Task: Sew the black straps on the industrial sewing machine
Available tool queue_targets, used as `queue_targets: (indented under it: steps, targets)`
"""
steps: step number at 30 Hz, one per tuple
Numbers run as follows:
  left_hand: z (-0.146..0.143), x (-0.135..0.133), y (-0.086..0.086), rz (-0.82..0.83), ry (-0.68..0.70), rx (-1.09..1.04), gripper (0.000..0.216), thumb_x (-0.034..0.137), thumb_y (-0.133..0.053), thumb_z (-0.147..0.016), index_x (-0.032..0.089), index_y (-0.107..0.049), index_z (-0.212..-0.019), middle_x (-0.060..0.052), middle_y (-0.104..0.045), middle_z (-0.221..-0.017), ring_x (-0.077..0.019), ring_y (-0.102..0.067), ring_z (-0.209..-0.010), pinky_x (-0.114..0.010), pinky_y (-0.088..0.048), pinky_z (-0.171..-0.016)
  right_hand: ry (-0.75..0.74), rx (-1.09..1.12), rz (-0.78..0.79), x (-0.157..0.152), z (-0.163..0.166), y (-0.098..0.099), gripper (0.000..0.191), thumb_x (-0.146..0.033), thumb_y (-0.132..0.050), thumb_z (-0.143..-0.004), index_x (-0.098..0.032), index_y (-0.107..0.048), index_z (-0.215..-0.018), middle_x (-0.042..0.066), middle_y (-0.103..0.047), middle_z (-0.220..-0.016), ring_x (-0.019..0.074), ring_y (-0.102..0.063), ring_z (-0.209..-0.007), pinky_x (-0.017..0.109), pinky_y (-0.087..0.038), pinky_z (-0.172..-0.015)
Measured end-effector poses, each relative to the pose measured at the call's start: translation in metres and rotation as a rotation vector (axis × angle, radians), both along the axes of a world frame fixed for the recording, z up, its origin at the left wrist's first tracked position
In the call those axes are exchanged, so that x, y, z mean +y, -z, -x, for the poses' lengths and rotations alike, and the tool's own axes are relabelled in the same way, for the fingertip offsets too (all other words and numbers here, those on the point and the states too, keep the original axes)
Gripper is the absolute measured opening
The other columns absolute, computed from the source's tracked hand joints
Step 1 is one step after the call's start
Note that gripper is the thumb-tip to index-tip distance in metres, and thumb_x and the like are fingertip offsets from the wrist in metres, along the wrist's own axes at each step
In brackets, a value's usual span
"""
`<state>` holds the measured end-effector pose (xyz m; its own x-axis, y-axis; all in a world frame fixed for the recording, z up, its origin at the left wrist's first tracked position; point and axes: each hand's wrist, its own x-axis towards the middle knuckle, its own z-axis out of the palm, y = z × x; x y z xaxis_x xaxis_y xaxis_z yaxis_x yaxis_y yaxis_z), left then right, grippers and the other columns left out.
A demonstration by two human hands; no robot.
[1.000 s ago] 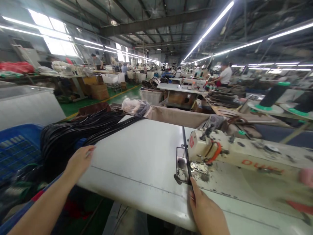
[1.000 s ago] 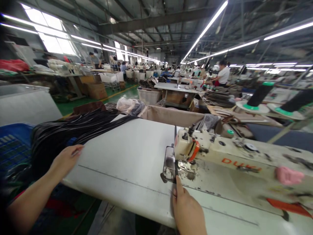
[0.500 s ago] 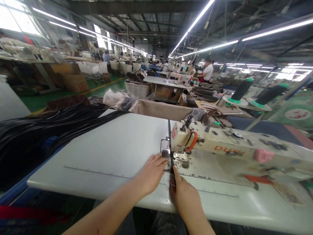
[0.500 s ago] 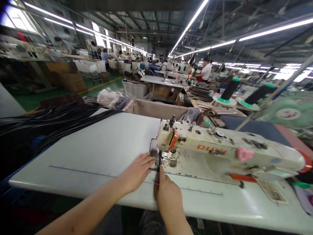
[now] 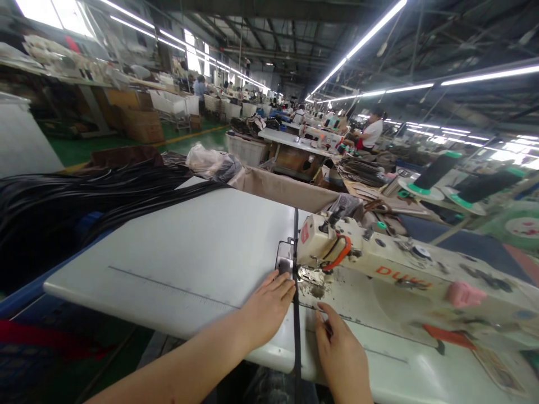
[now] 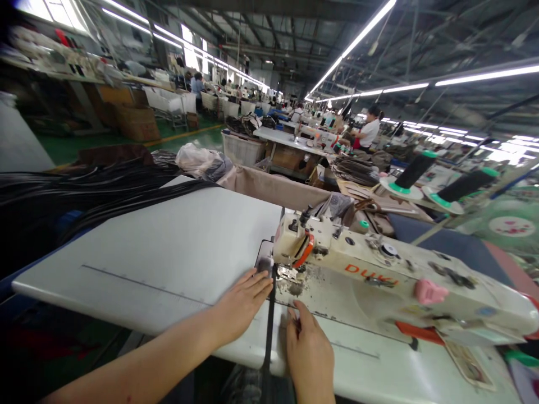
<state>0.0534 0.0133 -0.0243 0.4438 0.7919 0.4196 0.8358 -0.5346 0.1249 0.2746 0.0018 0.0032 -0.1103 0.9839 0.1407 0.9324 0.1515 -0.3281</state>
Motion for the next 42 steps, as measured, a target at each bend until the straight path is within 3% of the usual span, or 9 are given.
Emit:
queue_targets:
  steps: [4,12,27,42]
  targets:
    - [-0.001,0.000,-0.003,-0.015,-0.017,0.032,0.045,0.024,-0.039,-0.108,0.011,-0.059,-0.147,-0.012,-0.060,-0.153,-0.0251,-0.050,-0.147,-0.040,-0.021,-0.130,0.050,-0.058,-0.018,0.004,-0.006,0.009,0.044,-0.042,-0.039,-0.105,-0.022,-0.071,-0.127,0.009,-0.081,-0.108,0.0267,-0.079,-0.087,0.034,-0.058,-0.072]
    - [-0.001,-0.001,-0.004,-0.088,-0.039,0.024,0.043,0.027,-0.039,-0.110,0.012,-0.062,-0.143,-0.009,-0.065,-0.149,-0.0240,-0.053,-0.144,-0.036,-0.021,-0.129,-0.005,-0.070,-0.059,0.002,-0.008,0.017,0.040,-0.037,-0.040,-0.105,-0.022,-0.070,-0.127,0.009,-0.081,-0.100,0.0260,-0.078,-0.090,0.033,-0.058,-0.079]
    - [-0.002,-0.003,-0.007,-0.050,-0.037,0.027,0.043,0.024,-0.041,-0.109,0.009,-0.061,-0.143,-0.015,-0.062,-0.151,-0.0245,-0.054,-0.143,-0.037,-0.026,-0.126,0.001,-0.043,-0.083,0.001,-0.006,0.016,0.042,-0.034,-0.039,-0.102,-0.020,-0.071,-0.126,0.010,-0.081,-0.105,0.0254,-0.077,-0.094,0.033,-0.057,-0.084]
    - [0.001,-0.003,-0.005,-0.006,-0.006,0.053,0.044,0.021,-0.041,-0.108,0.009,-0.058,-0.147,-0.011,-0.058,-0.156,-0.0255,-0.050,-0.146,-0.038,-0.023,-0.128,-0.069,-0.060,-0.268,0.002,-0.010,0.030,0.034,-0.027,-0.046,-0.097,-0.022,-0.072,-0.119,0.005,-0.080,-0.099,0.0208,-0.075,-0.079,0.029,-0.053,-0.069]
